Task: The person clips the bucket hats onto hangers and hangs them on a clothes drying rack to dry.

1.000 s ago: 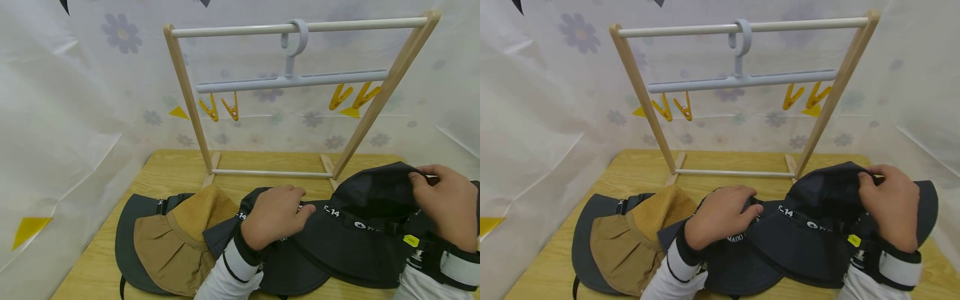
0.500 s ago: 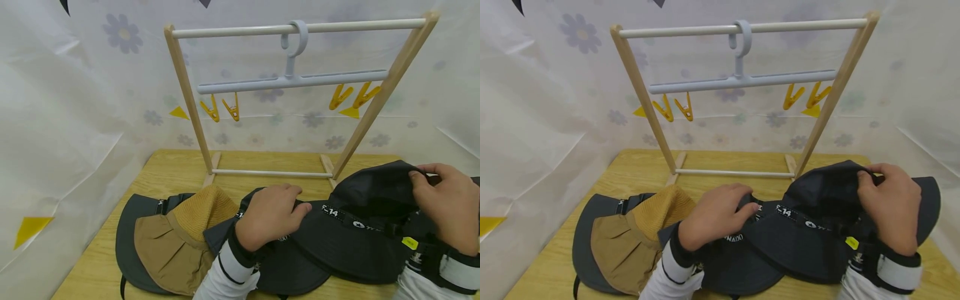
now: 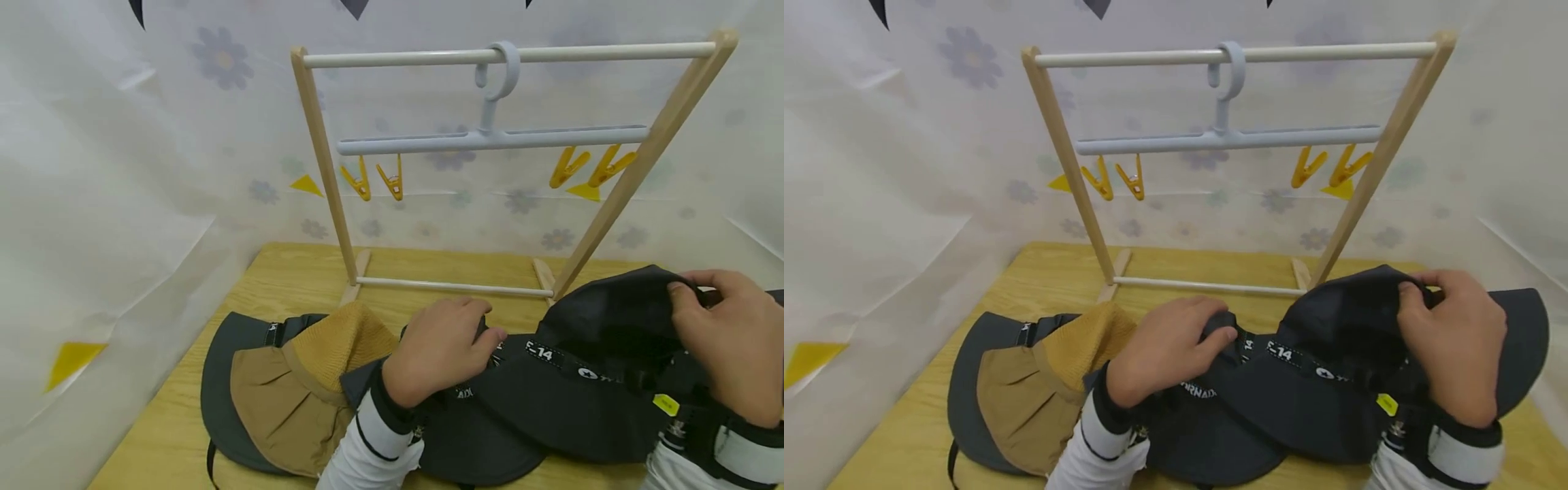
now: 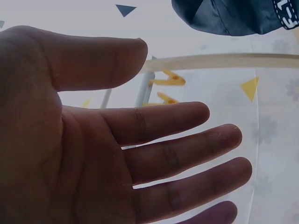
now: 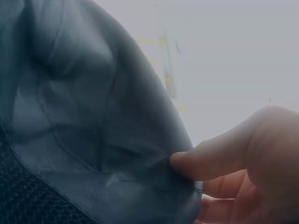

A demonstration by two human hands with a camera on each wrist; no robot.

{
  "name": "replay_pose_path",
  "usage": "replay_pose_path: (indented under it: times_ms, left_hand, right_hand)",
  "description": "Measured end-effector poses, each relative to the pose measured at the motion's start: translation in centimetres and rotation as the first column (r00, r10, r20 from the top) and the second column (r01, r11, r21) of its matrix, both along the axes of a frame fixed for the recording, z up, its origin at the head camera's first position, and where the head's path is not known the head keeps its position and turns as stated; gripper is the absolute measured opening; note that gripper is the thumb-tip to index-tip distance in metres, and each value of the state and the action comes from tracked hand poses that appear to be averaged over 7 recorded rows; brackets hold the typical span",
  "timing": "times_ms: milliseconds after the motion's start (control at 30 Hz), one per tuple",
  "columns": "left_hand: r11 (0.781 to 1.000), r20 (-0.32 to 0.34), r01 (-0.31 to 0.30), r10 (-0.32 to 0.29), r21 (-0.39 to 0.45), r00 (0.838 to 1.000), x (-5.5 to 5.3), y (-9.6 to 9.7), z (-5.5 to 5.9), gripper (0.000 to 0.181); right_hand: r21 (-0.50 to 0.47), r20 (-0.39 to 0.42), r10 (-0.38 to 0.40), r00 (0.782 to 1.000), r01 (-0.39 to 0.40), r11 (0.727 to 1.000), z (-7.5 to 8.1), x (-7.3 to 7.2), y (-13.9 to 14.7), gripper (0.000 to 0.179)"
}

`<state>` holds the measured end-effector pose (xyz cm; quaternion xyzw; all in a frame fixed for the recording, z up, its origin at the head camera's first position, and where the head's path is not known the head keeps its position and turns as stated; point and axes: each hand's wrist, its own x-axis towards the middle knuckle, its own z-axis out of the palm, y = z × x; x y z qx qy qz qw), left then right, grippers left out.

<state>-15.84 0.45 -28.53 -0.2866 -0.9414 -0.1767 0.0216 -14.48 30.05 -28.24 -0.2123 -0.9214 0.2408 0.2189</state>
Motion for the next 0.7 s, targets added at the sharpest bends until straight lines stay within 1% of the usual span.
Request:
replay_pose_path:
  times_ms: [133,267,367,567,700]
  left_hand:
    - [1.0,0.003,-0.01,0.01,0.021,1.0,-0.1,-0.1,0.0,0.041]
    - [0.999,0.005,-0.014,0.014,0.048,1.0,-0.1,-0.3,0.0,0.042]
    - [0.999,-0.013,-0.012,0.013,0.053,1.0,-0.2,-0.4,0.0,0.042]
    - [0.999,-0.082,-0.006,0.01,0.047,0.997,-0.3,-0.6,-0.1,0.04]
    - [0.999,-0.094,-0.014,0.017,0.039,0.995,-0.3,-0.7,-0.1,0.04]
  right_hand:
    - [0.045,-0.08,0.007,0.997,-0.004,0.999,-0.1,-0.4,-0.7,0.039]
    - [0.08,-0.129,0.05,0.99,-0.039,0.996,0.0,-0.7,-1.5,0.034]
    - [0.085,-0.141,0.071,0.987,-0.059,0.995,0.2,-0.8,-1.9,0.033]
    - [0.082,-0.144,0.075,0.987,-0.064,0.995,0.6,-0.8,-2.5,0.032]
    - [0.091,-0.155,0.082,0.985,-0.068,0.993,1.0,-0.8,-2.8,0.031]
